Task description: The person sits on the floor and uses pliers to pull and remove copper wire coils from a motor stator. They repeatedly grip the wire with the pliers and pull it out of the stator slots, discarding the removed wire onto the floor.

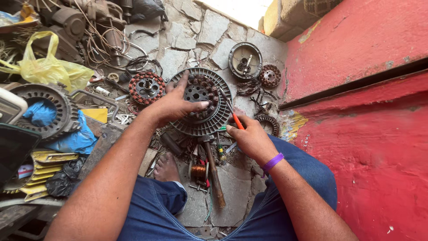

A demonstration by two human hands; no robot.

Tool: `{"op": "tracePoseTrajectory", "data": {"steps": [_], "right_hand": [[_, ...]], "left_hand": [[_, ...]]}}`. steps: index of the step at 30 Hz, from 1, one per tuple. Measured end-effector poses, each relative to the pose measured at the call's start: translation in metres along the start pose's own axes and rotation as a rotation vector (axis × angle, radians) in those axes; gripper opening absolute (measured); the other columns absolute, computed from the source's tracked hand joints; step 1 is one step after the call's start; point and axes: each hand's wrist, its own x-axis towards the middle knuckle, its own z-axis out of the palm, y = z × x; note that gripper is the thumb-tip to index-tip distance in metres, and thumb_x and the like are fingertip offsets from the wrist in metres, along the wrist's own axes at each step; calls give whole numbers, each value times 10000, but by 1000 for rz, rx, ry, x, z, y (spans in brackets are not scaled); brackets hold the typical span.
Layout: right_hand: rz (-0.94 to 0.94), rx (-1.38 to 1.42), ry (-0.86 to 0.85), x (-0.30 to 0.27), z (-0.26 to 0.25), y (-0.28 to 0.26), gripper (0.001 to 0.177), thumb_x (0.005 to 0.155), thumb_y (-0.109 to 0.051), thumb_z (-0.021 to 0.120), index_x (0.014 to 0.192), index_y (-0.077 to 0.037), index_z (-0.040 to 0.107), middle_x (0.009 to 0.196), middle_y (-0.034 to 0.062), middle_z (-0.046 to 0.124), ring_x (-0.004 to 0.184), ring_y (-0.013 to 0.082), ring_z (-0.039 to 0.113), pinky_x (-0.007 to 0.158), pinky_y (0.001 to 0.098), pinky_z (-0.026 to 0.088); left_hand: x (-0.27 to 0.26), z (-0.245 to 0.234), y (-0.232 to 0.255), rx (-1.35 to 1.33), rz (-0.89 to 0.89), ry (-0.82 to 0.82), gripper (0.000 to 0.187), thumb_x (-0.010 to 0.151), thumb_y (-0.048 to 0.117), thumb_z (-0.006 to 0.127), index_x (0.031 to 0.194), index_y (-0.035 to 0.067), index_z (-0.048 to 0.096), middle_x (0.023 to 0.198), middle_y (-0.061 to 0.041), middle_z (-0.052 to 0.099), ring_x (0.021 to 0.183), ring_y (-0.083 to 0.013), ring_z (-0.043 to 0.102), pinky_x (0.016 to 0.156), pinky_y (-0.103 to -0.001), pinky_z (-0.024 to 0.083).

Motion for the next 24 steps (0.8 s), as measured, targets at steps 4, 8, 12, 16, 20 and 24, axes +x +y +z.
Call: {"op": "tracePoseTrajectory", "data": {"steps": [4,8,12,16,20,24], "right_hand": [[30,-70,33,2,-3,5,366,897,-297,704,1177,-61,700,910,62,736,818,133,644,765,314,524],[-24,-66,-9,5,-9,14,332,885,-327,706,1088,-68,747,865,16,696,750,105,582,679,299,486],[126,43,-31,7,-16,25,306,898,-272,678,1154,-109,714,872,6,676,715,120,556,622,299,464],[115,28,-50,17,-19,39,291,949,-247,695,1117,-13,728,876,52,660,739,132,535,648,301,431],[169,40,-44,24,-19,46,319,952,-249,706,1122,21,700,880,74,652,741,159,529,671,322,428],[213,101,-10,22,-20,42,383,893,-149,702,1245,-24,616,978,92,627,820,179,573,704,366,481]], "left_hand": [[-5,-4,0,338,-86,-41,1534,542,615,875,1631,378,-179,1685,-253,-217,1555,-465,35,1224,-601,204],[38,31,-31,565,372,67,1582,522,545,992,1613,175,-91,1628,-360,94,1512,-544,69,1251,-626,132],[68,45,-29,606,343,97,1511,574,417,1012,1613,163,-56,1576,-460,54,1461,-597,224,1212,-638,238],[51,36,-6,542,175,47,1312,708,340,907,1617,327,-38,1647,-351,-116,1421,-663,187,1123,-592,410],[30,30,9,548,111,29,1186,762,301,807,1631,343,2,1662,-317,-120,1427,-648,234,1104,-558,471],[23,28,13,500,104,37,1128,776,281,782,1640,344,59,1682,-300,-75,1433,-655,233,1110,-582,458]]}}
